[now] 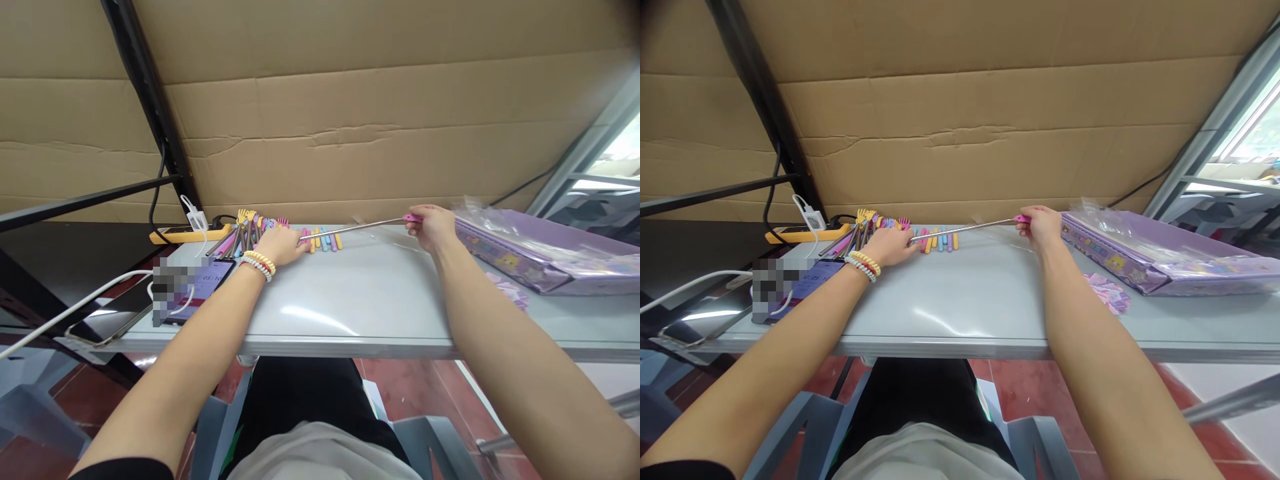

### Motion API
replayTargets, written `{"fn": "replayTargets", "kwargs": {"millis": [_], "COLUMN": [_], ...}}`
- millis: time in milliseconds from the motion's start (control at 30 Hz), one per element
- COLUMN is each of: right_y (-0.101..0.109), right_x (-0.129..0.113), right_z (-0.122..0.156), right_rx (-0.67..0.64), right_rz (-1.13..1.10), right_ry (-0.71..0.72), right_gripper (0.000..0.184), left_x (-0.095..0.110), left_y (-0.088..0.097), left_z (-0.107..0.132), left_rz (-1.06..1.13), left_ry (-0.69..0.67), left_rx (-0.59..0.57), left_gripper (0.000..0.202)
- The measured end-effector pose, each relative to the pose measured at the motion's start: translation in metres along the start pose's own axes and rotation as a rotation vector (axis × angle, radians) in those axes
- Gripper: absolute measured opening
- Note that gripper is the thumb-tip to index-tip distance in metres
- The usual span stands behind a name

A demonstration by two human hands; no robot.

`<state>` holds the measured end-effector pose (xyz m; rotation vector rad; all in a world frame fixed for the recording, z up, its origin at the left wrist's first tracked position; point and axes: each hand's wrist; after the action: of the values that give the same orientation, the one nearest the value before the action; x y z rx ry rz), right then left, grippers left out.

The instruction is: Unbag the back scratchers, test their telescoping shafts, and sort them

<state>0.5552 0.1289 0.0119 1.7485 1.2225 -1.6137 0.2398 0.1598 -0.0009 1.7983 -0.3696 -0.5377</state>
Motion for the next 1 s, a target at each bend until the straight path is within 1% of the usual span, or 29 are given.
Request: {"fn": "replayTargets", "kwargs": {"millis": [67, 133, 200, 267, 367, 433, 533, 600, 667, 800, 900, 1000], "right_y": [0.000, -0.003, -0.007, -0.009, -0.007, -0.003, 0.000, -0.001, -0.002, 0.000, 0.003, 0.003], "right_x": [-0.001, -0.004, -0.009, -0.013, -0.016, -0.017, -0.016, -0.014, -0.013, -0.010, -0.009, -0.010], "right_z": [0.002, 0.003, 0.004, 0.004, 0.004, 0.004, 0.006, 0.007, 0.006, 0.000, -0.004, -0.004], "right_rx": [-0.090, -0.110, -0.059, -0.009, 0.024, 0.016, -0.061, -0.071, -0.008, 0.218, 0.337, 0.405], "right_rz": [-0.097, -0.227, -0.362, -0.466, -0.572, -0.621, -0.631, -0.636, -0.647, -0.564, -0.488, -0.403], "right_ry": [-0.008, 0.012, 0.033, 0.027, -0.014, -0.023, 0.017, 0.032, 0.009, -0.052, -0.025, 0.029], "right_gripper": [0.013, 0.014, 0.023, 0.038, 0.051, 0.054, 0.058, 0.060, 0.058, 0.044, 0.030, 0.013], "left_x": [-0.001, 0.004, 0.015, 0.029, 0.043, 0.043, 0.033, 0.029, 0.029, 0.032, 0.026, 0.013], "left_y": [0.000, 0.001, 0.001, 0.002, 0.001, 0.000, -0.002, -0.004, -0.005, -0.003, -0.001, 0.000], "left_z": [-0.001, -0.002, -0.002, -0.001, 0.000, 0.000, 0.000, -0.001, -0.002, -0.002, 0.000, 0.001], "left_rz": [-0.013, 0.008, 0.069, 0.152, 0.259, 0.290, 0.274, 0.254, 0.246, 0.238, 0.190, 0.137], "left_ry": [0.049, 0.055, 0.016, -0.050, -0.130, -0.145, -0.146, -0.141, -0.143, -0.158, -0.155, -0.127], "left_rx": [-0.001, -0.003, -0.022, -0.035, -0.008, 0.008, 0.014, 0.007, -0.010, -0.028, -0.013, 0.009], "left_gripper": [0.049, 0.044, 0.040, 0.036, 0.028, 0.028, 0.036, 0.040, 0.045, 0.051, 0.050, 0.050]}}
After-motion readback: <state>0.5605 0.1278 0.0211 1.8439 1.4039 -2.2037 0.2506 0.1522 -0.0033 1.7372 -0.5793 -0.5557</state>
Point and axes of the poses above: each hand's wrist, its own z-axis away from the middle knuckle, its own y-axis out of the back of the hand, x = y × z, and after that the axes turned 4 degrees about -x, right-handed
